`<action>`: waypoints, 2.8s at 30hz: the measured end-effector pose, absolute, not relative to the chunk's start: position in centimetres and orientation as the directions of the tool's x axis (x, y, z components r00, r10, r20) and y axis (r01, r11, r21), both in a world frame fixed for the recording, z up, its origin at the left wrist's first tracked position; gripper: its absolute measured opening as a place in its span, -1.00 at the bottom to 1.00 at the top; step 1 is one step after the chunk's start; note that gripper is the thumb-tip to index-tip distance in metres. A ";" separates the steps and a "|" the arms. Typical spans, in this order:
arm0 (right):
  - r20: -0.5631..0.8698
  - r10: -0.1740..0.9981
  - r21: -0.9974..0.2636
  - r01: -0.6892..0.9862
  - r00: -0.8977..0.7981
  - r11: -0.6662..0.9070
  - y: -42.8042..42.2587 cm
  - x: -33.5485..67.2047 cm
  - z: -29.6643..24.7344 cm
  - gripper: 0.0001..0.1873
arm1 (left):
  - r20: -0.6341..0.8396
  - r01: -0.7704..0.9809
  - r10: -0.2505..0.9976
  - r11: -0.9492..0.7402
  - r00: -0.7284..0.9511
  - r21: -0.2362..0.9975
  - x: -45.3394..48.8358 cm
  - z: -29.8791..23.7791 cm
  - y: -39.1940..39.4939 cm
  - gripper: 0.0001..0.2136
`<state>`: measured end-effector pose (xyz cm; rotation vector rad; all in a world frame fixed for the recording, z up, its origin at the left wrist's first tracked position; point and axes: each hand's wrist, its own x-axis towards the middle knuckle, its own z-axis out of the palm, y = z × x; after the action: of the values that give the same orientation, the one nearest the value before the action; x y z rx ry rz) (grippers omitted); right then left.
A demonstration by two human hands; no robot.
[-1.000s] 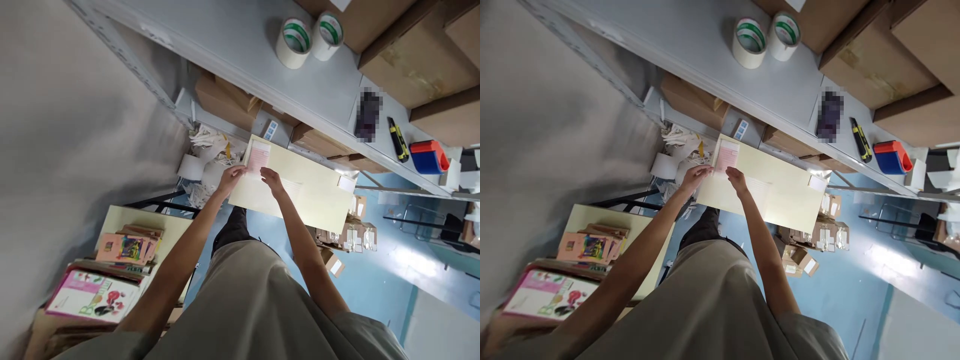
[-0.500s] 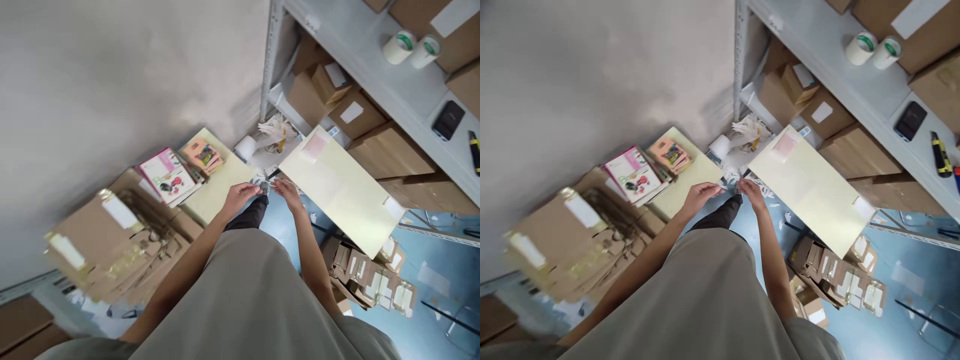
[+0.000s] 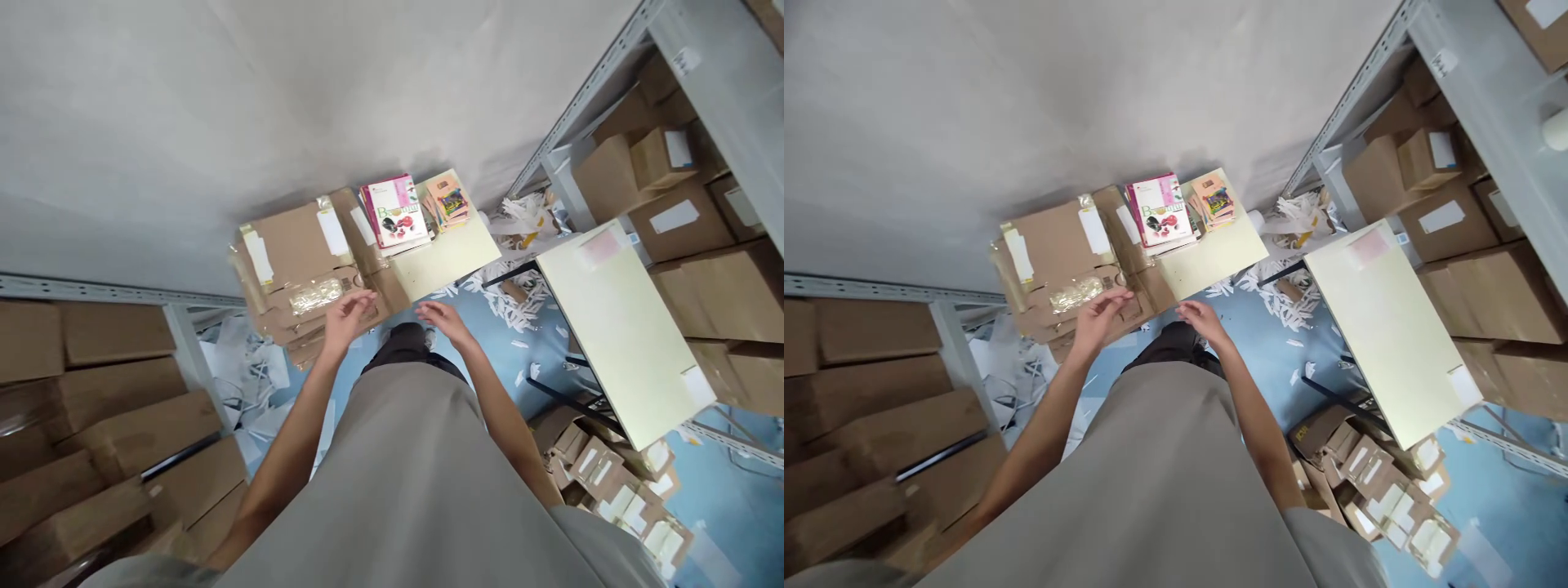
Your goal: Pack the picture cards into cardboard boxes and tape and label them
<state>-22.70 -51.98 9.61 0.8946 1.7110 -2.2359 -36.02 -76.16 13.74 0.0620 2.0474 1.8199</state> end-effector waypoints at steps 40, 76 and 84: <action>-0.529 0.494 -0.773 0.150 -0.691 -0.617 -76.1 -36.3 14.1 -0.66 | -0.276 -0.277 -0.020 0.023 -0.961 0.961 -46.7 10.2 -100.3 -0.46; -0.408 0.907 -0.906 -0.170 0.106 -0.388 -39.2 16.8 14.4 -0.40 | -0.362 0.011 0.905 0.373 -0.223 0.928 -18.4 16.1 -42.8 -0.23; -0.441 0.895 -0.890 -0.156 0.063 -0.428 -34.0 18.8 13.6 -0.29 | -0.408 0.016 0.893 0.418 -0.192 0.908 -18.1 14.4 -34.4 -0.18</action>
<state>18.83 -34.00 13.56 2.6274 1.4096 -2.7197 -18.09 -34.45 14.43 0.8297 1.5570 0.9831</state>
